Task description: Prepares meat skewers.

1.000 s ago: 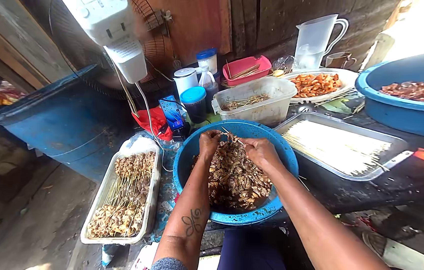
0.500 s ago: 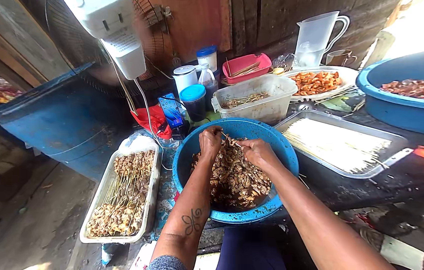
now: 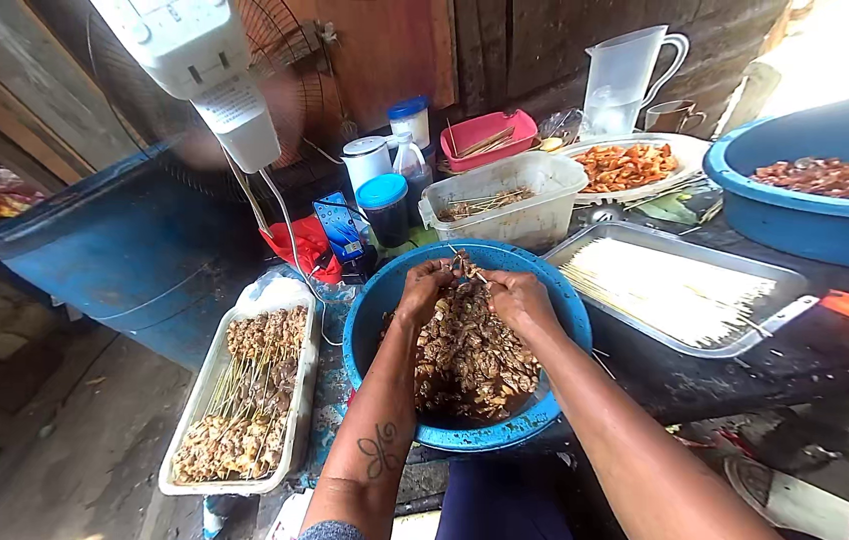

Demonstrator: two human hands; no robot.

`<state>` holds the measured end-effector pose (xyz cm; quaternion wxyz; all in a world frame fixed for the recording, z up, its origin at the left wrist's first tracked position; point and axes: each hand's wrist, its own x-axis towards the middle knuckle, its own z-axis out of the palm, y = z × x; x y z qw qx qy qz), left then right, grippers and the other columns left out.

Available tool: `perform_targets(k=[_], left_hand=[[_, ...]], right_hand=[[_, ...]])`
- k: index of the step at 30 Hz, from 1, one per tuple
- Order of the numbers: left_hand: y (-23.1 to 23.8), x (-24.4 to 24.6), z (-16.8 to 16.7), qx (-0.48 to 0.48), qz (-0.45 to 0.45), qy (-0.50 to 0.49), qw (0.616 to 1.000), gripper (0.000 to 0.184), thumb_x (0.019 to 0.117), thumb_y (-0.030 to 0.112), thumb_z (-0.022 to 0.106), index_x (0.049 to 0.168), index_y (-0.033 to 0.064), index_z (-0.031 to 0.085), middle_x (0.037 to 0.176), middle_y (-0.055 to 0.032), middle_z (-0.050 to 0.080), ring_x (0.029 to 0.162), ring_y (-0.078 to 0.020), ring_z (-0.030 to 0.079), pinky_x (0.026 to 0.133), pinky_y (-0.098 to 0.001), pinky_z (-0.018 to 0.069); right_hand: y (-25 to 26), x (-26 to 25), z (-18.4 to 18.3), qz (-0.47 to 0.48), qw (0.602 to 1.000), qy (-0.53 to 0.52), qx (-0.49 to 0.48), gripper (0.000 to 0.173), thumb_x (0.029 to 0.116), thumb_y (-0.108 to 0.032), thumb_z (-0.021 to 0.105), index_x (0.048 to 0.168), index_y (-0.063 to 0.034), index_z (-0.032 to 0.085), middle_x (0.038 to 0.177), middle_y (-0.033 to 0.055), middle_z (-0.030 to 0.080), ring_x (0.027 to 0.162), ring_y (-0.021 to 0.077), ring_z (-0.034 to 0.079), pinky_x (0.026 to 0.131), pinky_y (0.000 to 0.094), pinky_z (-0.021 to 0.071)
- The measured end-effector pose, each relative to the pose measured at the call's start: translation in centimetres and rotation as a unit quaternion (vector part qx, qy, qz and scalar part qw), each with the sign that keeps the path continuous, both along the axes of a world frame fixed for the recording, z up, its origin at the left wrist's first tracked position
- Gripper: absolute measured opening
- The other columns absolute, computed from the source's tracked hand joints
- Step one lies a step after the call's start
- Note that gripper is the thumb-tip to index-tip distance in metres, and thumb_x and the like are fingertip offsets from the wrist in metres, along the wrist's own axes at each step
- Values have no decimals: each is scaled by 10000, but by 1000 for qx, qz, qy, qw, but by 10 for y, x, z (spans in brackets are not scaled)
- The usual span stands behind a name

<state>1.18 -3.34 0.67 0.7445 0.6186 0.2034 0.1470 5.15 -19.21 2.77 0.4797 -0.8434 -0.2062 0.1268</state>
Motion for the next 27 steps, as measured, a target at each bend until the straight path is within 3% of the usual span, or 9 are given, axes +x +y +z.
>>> perform_targets(k=[4, 9, 14, 20, 22, 25, 27], left_hand=[[10, -2, -6, 67, 60, 57, 994, 114, 1025, 31, 582, 1057, -49, 655, 802, -64, 671, 628, -78, 600, 600, -228, 517], [14, -2, -11, 71, 72, 28, 994, 99, 998, -27, 581, 1042, -71, 658, 830, -70, 641, 664, -89, 595, 667, -245, 545], [15, -1, -11, 109, 118, 10, 987, 108, 991, 1, 606, 1013, -70, 682, 766, -80, 653, 619, -104, 594, 630, -265, 538], [14, -1, -9, 231, 101, 26, 967, 150, 1003, 35, 607, 1082, -37, 712, 933, -142, 722, 760, -177, 687, 762, -364, 589], [13, -1, -8, 281, 97, 35, 954, 162, 997, 32, 600, 1083, -16, 728, 957, -142, 737, 800, -199, 708, 801, -399, 591], [7, -3, -1, 367, 92, 52, 924, 179, 997, 38, 604, 1106, 3, 743, 1008, -148, 750, 893, -233, 724, 876, -439, 577], [0, -3, 6, 415, 83, 53, 905, 187, 996, 47, 605, 1113, 8, 747, 1022, -150, 752, 940, -251, 721, 910, -462, 556]], right_hand=[[-2, -3, 1, 3, 1000, -6, -2, 340, 1085, -43, 464, 1327, -57, 703, 1117, 220, 718, 946, 340, 684, 907, 531, 520], [-3, -5, 0, 45, 999, -1, -10, 335, 1084, -42, 473, 1326, -58, 704, 988, 194, 717, 862, 307, 662, 861, 514, 518], [-2, -3, -2, 96, 993, 17, -60, 335, 1082, -35, 471, 1321, -53, 706, 966, 186, 711, 828, 298, 640, 840, 501, 512], [-2, -4, -1, 81, 994, 35, -63, 341, 1083, -47, 469, 1326, -69, 707, 1050, 193, 716, 888, 306, 663, 863, 511, 521], [-2, -6, 0, 72, 995, 35, -58, 339, 1082, -48, 471, 1322, -70, 710, 1016, 185, 715, 870, 296, 657, 850, 499, 517], [1, -7, -1, 67, 996, 26, -48, 341, 1079, -43, 470, 1326, -58, 705, 1088, 201, 718, 890, 305, 670, 868, 506, 523], [4, -5, -2, 59, 997, 22, -39, 337, 1084, -59, 470, 1320, -59, 709, 1045, 199, 724, 882, 311, 668, 866, 519, 515]])
